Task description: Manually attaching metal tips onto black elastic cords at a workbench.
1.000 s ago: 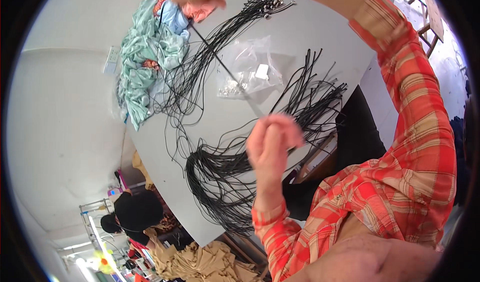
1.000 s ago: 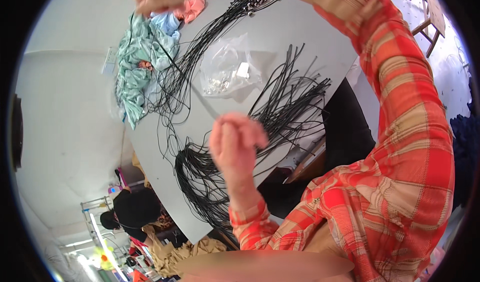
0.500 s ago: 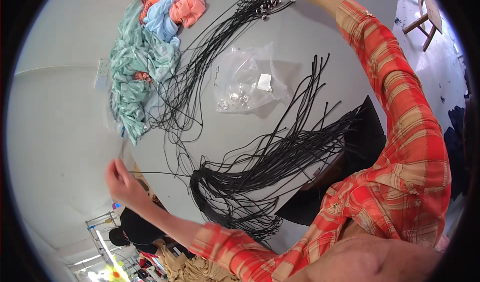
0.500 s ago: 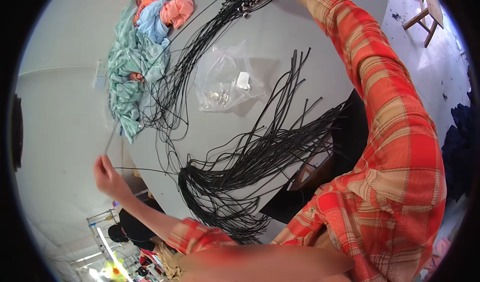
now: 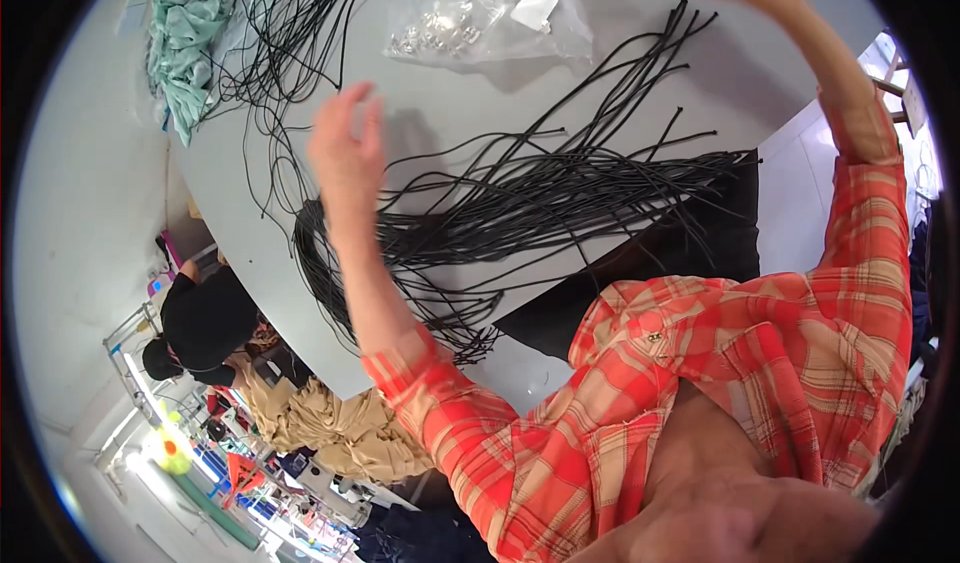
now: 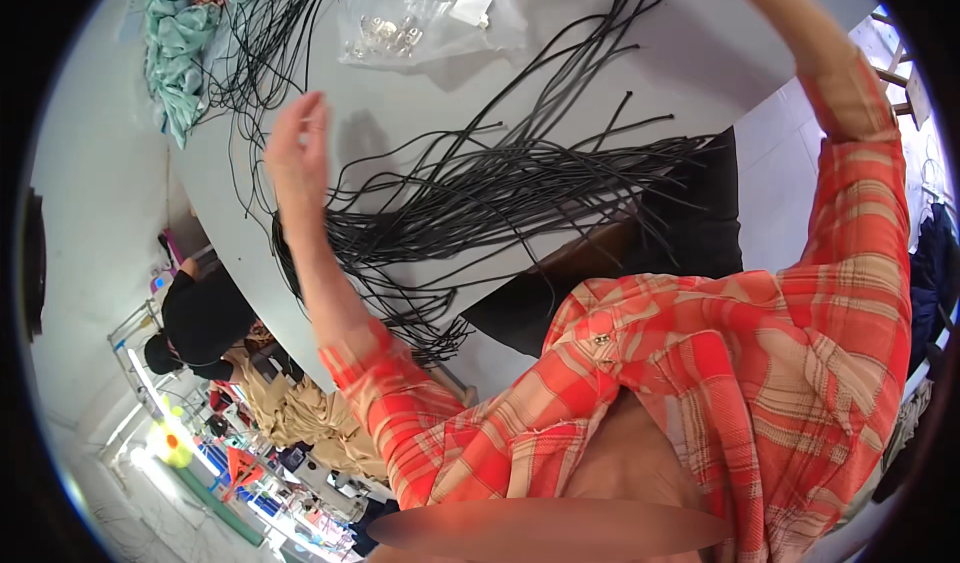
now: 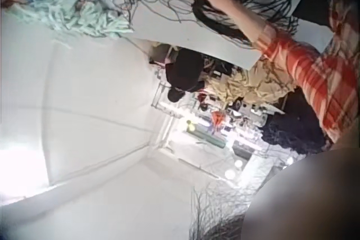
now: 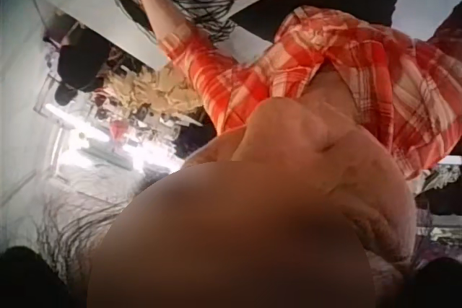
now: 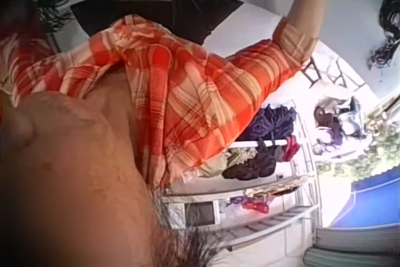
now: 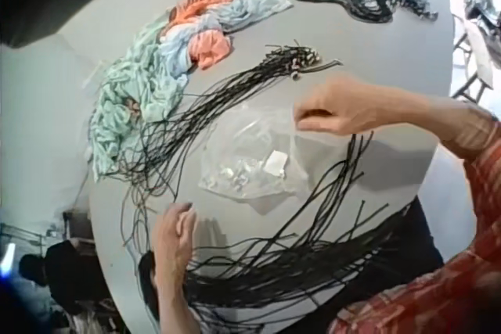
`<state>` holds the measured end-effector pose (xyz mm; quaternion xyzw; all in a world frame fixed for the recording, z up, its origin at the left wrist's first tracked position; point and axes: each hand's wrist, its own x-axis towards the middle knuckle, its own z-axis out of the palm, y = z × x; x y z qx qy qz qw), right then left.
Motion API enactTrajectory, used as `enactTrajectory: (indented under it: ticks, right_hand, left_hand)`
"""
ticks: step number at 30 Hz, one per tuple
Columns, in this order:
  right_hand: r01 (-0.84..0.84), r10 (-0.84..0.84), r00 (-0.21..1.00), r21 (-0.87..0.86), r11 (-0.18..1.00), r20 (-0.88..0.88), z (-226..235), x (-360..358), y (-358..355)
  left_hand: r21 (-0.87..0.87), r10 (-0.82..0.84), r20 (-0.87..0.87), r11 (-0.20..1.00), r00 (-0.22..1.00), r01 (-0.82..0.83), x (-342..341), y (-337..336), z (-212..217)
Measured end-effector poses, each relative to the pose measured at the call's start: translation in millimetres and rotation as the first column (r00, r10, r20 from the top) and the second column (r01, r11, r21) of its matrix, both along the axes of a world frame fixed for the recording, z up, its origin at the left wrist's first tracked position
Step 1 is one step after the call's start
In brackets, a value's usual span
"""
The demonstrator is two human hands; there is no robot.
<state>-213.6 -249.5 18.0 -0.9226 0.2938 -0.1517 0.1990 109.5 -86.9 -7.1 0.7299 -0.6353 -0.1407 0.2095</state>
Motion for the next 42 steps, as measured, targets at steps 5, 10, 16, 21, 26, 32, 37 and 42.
enactTrajectory:
  ticks: [5, 10, 16, 21, 26, 32, 37, 42]
  right_hand:
    - [-0.403, 0.397, 0.915, -0.113, 0.908, -0.076, -43, 48, 90]
    - [-0.154, 0.185, 0.98, -0.329, 0.932, 0.065, -57, 63, 59]
    - [-0.02, -0.058, 0.94, -0.224, 0.974, -0.337, -60, 100, 21]
    - [-0.292, 0.291, 0.956, -0.116, 0.949, -0.031, -62, 116, 11]
    - [-0.336, 0.344, 0.918, 0.075, 0.939, -0.197, -47, 131, 15]
    - [-0.208, 0.233, 0.944, 0.128, 0.97, -0.235, -55, 143, 11]
    - [-0.142, 0.154, 0.974, 0.081, 0.986, -0.167, -61, 132, 3]
    - [-0.282, 0.28, 0.936, -0.019, 0.959, 0.216, -64, 106, 2]
  left_hand:
    - [-0.121, -0.326, 0.271, 0.922, 0.906, 0.368, -79, 45, -19]
    - [-0.093, -0.265, 0.273, 0.949, 0.925, 0.3, -84, 60, -28]
    - [-0.214, -0.154, 0.309, 0.95, 0.938, 0.227, -75, 71, -32]
    - [-0.328, 0.013, -0.092, 0.944, 0.996, -0.043, -77, 73, 2]
    - [-0.339, 0.102, -0.671, 0.838, 0.734, -0.427, -62, 83, 23]
    - [-0.437, -0.04, -0.876, 0.485, 0.48, -0.757, -38, 82, 44]
    - [-0.28, 0.166, -0.76, 0.789, 0.629, -0.547, -54, 99, 19]
    - [0.016, 0.216, -0.617, 0.965, 0.757, -0.263, -73, 106, -5]
